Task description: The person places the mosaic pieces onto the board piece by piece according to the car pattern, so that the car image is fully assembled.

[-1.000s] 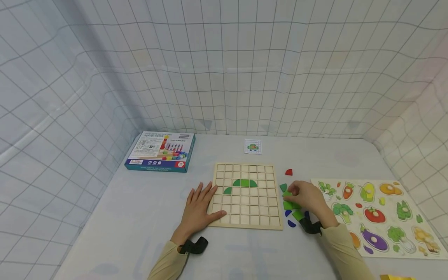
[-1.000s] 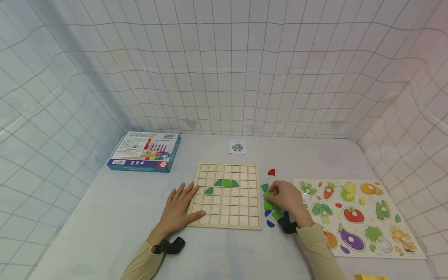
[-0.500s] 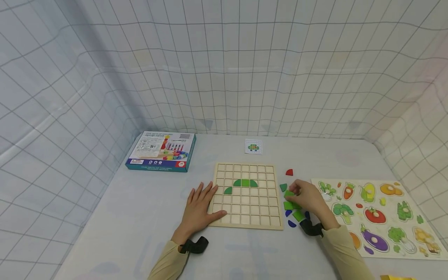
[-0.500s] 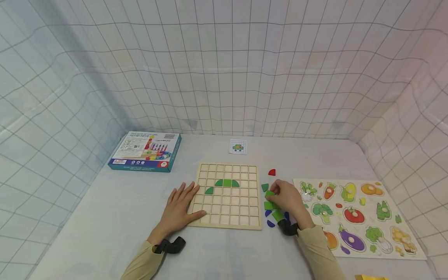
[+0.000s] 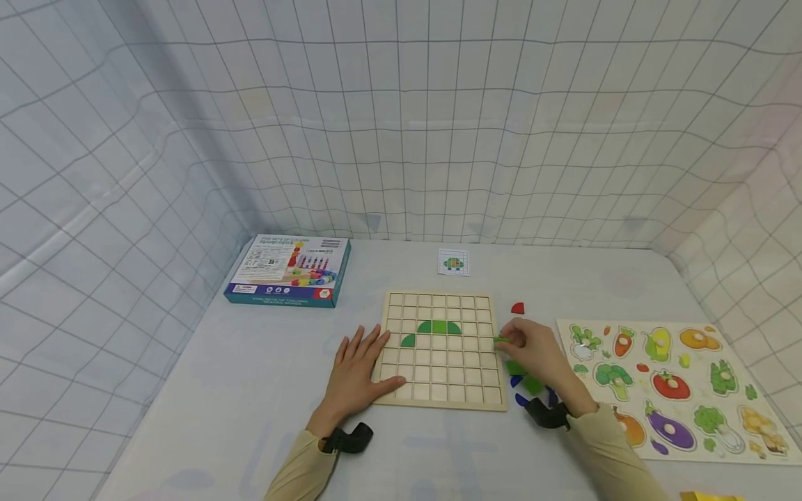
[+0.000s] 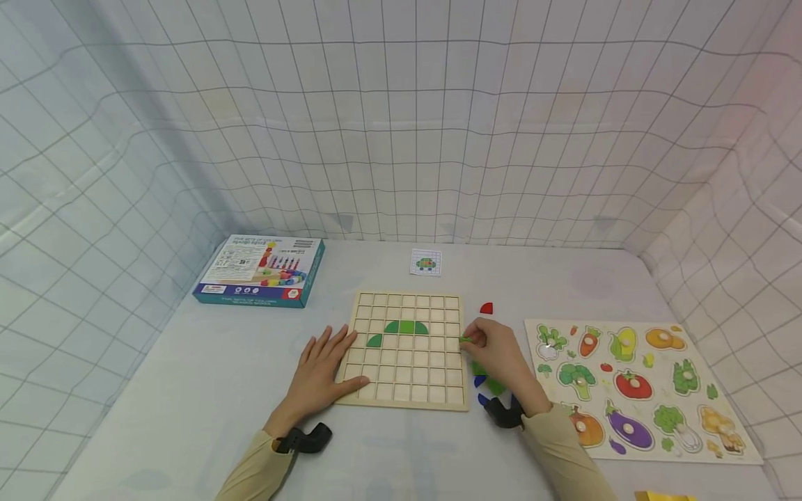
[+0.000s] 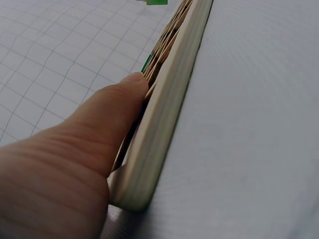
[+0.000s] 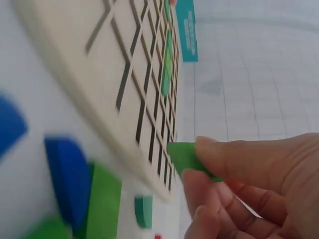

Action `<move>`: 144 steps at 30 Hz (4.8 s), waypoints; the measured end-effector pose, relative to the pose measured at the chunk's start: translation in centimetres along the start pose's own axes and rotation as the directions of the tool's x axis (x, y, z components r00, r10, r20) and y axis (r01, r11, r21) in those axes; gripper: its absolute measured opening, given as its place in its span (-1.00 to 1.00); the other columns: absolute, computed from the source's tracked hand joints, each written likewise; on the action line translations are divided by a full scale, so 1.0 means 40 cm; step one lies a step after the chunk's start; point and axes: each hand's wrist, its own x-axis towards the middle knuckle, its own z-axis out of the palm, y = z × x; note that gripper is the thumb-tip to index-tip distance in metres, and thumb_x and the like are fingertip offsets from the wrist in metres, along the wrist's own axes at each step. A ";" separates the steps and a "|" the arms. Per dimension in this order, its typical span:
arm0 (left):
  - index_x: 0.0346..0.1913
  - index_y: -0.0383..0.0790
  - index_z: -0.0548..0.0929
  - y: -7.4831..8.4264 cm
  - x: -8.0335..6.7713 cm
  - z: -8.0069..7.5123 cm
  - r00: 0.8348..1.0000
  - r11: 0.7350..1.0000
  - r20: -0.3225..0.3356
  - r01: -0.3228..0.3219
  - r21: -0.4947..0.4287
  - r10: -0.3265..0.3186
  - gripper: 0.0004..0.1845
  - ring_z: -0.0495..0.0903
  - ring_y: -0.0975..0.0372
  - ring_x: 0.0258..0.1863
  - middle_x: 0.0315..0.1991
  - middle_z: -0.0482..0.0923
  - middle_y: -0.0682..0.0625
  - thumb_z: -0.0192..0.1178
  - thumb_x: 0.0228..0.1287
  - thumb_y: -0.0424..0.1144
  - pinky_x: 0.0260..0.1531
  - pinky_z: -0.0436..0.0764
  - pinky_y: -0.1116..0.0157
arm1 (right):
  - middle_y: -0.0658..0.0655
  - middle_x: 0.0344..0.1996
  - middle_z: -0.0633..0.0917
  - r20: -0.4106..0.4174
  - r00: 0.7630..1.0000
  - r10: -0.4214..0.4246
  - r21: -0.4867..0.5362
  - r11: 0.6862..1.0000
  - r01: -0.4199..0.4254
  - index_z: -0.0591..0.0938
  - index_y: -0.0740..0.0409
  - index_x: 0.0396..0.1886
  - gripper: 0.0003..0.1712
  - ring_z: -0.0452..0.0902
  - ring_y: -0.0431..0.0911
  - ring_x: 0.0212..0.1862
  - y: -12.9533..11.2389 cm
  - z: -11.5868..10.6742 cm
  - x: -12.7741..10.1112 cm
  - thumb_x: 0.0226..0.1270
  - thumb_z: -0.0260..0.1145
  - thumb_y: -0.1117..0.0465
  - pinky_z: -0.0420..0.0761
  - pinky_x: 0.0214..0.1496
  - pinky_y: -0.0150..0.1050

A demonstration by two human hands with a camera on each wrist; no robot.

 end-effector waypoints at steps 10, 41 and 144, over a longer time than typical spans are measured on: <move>0.45 -0.10 0.23 -0.001 -0.002 0.001 1.000 1.000 -0.009 -0.005 -0.014 0.005 -0.05 -0.12 -0.03 0.44 0.45 0.10 -0.06 0.22 0.05 0.31 0.33 -0.19 -0.07 | -0.10 -0.52 0.55 0.075 0.986 -0.146 0.132 0.982 0.135 0.63 0.15 -0.39 -0.86 0.43 -0.23 -0.50 -0.081 0.090 0.051 0.09 0.44 0.36 0.49 -0.46 -0.34; 0.44 -0.12 0.25 0.005 -0.003 -0.005 1.000 1.000 -0.018 -0.015 -0.023 0.015 -0.06 -0.10 -0.05 0.44 0.43 0.12 -0.09 0.23 0.06 0.30 0.32 -0.17 -0.10 | -0.13 -0.51 0.56 0.190 0.980 -0.053 0.065 0.997 0.041 0.67 0.09 -0.37 -0.97 0.42 -0.23 -0.49 -0.163 0.208 0.129 0.21 0.38 0.25 0.46 -0.41 -0.31; 0.47 -0.07 0.18 -0.002 -0.002 0.001 1.000 1.000 0.019 0.006 -0.004 -0.006 -0.03 -0.17 0.02 0.46 0.47 0.04 -0.02 0.17 0.07 0.35 0.34 -0.24 -0.02 | 0.04 -0.44 0.56 0.138 0.953 0.268 -0.169 0.955 -0.244 0.62 0.18 -0.28 -0.74 0.41 -0.07 -0.42 0.089 -0.085 0.017 0.13 0.44 0.13 0.41 -0.41 -0.19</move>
